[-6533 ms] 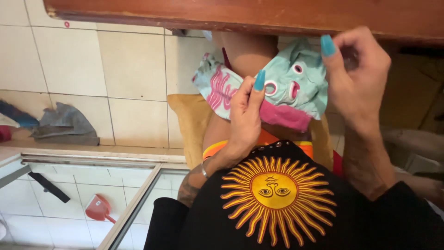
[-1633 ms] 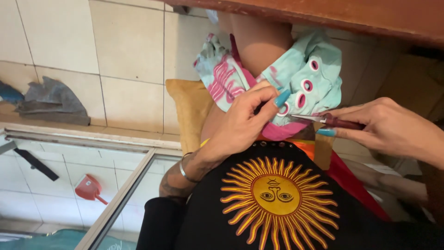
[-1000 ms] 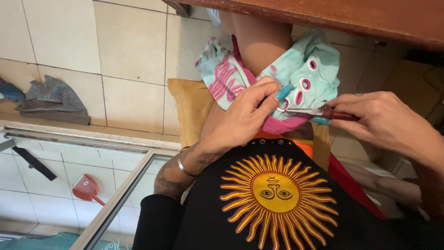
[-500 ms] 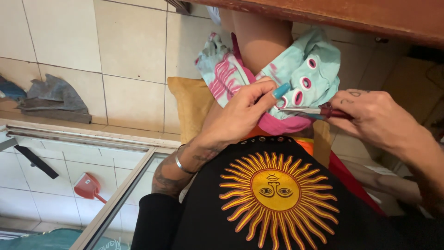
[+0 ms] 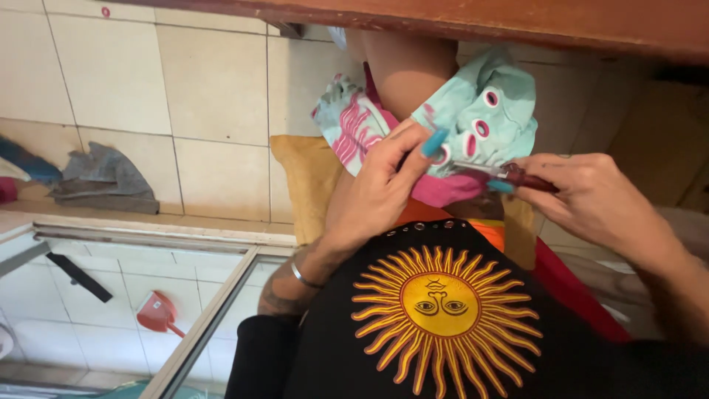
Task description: Trimming and cutting holes in a patterned leather piece using scissors and pliers
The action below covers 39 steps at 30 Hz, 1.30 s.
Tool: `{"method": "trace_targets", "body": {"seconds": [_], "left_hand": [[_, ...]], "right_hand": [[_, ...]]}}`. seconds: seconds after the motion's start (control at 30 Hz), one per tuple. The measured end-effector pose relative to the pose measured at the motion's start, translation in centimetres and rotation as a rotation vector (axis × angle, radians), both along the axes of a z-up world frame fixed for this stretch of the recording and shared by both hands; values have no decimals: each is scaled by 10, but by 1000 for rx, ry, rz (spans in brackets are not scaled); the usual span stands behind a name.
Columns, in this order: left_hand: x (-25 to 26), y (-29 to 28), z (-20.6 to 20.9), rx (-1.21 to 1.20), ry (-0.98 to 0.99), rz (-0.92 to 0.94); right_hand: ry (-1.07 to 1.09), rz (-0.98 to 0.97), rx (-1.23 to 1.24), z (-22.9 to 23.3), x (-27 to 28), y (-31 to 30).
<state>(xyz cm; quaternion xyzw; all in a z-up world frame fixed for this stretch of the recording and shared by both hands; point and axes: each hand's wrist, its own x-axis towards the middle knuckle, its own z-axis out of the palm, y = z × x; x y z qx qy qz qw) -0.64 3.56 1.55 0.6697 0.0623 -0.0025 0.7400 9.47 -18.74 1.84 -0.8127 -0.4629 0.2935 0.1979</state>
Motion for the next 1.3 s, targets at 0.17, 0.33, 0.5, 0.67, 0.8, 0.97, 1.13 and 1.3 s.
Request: {"method": "trace_targets", "body": {"seconds": [0.17,0.33,0.5,0.67,0.8,0.97,1.13,1.3], "left_hand": [[-7,-21,-13,11,40,287],[-9,-27,-24,-31,-46,295],[-7,-26,-31,-80,-133,248],[0,-16,-32,-94,-174,161],[1,-13,-23,-84,-181,126],[-6,-12,-20,147,-91,159],[-9,-5,-19,150,-137,110],[4,23,-15,350,-236,-220]], "right_hand": [[-121,-197,72,9,-24,12],[-92,-181,158,5,-35,18],[-156,-105,96,-4,-34,12],[-216,-20,105,-14,-29,7],[-151,-137,136,-25,-31,3],[-152,-265,253,-31,-36,12],[-168,-155,263,-19,-28,15],[-309,34,50,1,37,-8]]}}
